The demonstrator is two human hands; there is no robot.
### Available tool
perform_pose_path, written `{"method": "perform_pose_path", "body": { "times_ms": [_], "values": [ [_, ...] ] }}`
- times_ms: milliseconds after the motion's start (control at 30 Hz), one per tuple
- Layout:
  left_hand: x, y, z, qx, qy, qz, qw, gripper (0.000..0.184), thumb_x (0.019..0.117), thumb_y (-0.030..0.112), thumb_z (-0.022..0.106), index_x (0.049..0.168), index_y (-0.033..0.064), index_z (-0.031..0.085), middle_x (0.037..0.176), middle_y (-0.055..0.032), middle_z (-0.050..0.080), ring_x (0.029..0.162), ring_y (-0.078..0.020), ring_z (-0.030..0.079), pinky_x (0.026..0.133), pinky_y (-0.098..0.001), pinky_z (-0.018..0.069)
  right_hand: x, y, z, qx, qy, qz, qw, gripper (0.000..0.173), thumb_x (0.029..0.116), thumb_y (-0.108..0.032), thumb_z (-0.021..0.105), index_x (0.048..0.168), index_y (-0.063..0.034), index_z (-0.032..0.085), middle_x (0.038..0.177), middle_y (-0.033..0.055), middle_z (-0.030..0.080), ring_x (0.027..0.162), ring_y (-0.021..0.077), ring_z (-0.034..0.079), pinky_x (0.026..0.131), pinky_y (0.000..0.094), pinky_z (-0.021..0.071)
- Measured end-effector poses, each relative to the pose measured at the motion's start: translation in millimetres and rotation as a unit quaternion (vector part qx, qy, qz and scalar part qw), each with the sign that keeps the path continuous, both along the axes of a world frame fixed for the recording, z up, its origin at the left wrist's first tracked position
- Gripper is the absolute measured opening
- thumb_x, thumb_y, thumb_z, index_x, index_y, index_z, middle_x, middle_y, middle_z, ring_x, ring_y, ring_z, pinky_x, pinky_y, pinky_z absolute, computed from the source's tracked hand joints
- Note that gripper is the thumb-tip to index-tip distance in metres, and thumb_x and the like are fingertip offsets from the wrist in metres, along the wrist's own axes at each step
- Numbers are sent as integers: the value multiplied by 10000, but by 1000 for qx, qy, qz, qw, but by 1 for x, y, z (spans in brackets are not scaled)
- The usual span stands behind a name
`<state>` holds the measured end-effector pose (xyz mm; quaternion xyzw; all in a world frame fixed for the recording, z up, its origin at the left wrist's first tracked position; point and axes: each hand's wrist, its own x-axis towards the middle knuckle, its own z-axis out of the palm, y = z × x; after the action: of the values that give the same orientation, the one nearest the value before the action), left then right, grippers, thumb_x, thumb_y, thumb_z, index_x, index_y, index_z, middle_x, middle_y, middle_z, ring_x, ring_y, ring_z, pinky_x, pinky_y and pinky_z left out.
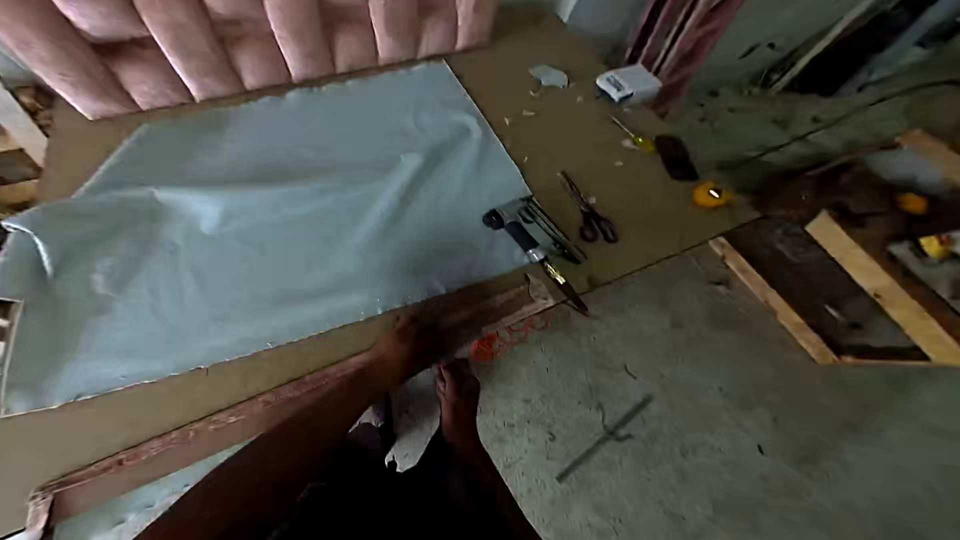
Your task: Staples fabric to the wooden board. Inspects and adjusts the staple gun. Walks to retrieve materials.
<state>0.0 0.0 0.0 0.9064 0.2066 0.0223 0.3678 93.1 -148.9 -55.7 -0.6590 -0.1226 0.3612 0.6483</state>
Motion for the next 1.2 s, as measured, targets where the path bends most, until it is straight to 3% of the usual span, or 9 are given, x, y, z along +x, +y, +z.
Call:
{"method": "perform_pose_path", "body": {
  "times_ms": [167,333,433,567,733,867,967,1067,1200],
  "values": [
    [-1,-1,-13,65,-3,-16,998,356,1047,453,526,1244,231,723,1475,9,572,1442,-235,437,1188,-546,348,21,7,22,-57,-6,70,996,220,1004,-148,612,861,-12,708,639,10,587,519,79,481,506,270,439],
    [4,2,-5,68,51,-3,996,652,870,622,701,1359,193,648,1511,-28,521,1447,-251,418,1206,-497,346,56,32,52,-239,-35,237,941,261,1009,-235,631,884,-30,732,617,50,604,485,128,518,495,320,467],
    [4,6,-21,82,-41,27,995,468,907,500,736,1241,172,715,1423,-29,600,1360,-233,514,1148,-451,435,66,55,64,-335,-89,300,889,273,966,-313,679,875,-66,753,711,53,681,600,160,604,625,394,522],
    [3,5,-28,49,-96,59,993,304,921,408,750,1116,175,761,1326,15,653,1306,-178,544,1132,-396,447,86,63,78,-299,-75,385,870,294,1016,-316,645,971,-37,729,731,49,710,553,131,629,559,313,549],
    [1,13,-37,38,-113,54,991,255,982,394,677,1136,212,768,1388,44,627,1359,-154,512,1164,-384,426,202,91,121,-214,-382,266,859,334,1003,-373,642,1201,-111,701,1095,86,733,998,234,712,894,513,595],
    [4,16,-39,43,-145,43,988,228,988,363,674,1117,200,768,1412,32,613,1379,-160,501,1172,-388,424,283,160,102,-253,-512,196,797,718,823,-427,826,1373,-26,598,1327,241,596,1251,405,568,1036,603,486],
    [4,20,-42,46,-151,37,987,234,991,361,671,1124,196,768,1403,26,620,1372,-170,508,1171,-392,424,288,187,80,-326,-530,251,742,836,758,-332,884,1451,-33,523,1423,282,498,1202,444,592,956,605,541],
    [4,21,-45,41,-143,39,988,257,990,387,659,1170,235,762,1390,50,627,1338,-158,527,1148,-391,437,292,191,75,-349,-522,230,744,737,755,-163,811,1430,-70,531,1429,262,487,1138,417,631,891,585,573],
    [3,23,-45,9,-124,54,991,215,968,341,691,1153,257,763,1361,75,638,1296,-163,543,1103,-408,465,271,138,134,-365,-476,215,770,600,857,-360,732,1323,-10,587,1217,245,629,1068,403,655,879,643,547]
  ]
}}
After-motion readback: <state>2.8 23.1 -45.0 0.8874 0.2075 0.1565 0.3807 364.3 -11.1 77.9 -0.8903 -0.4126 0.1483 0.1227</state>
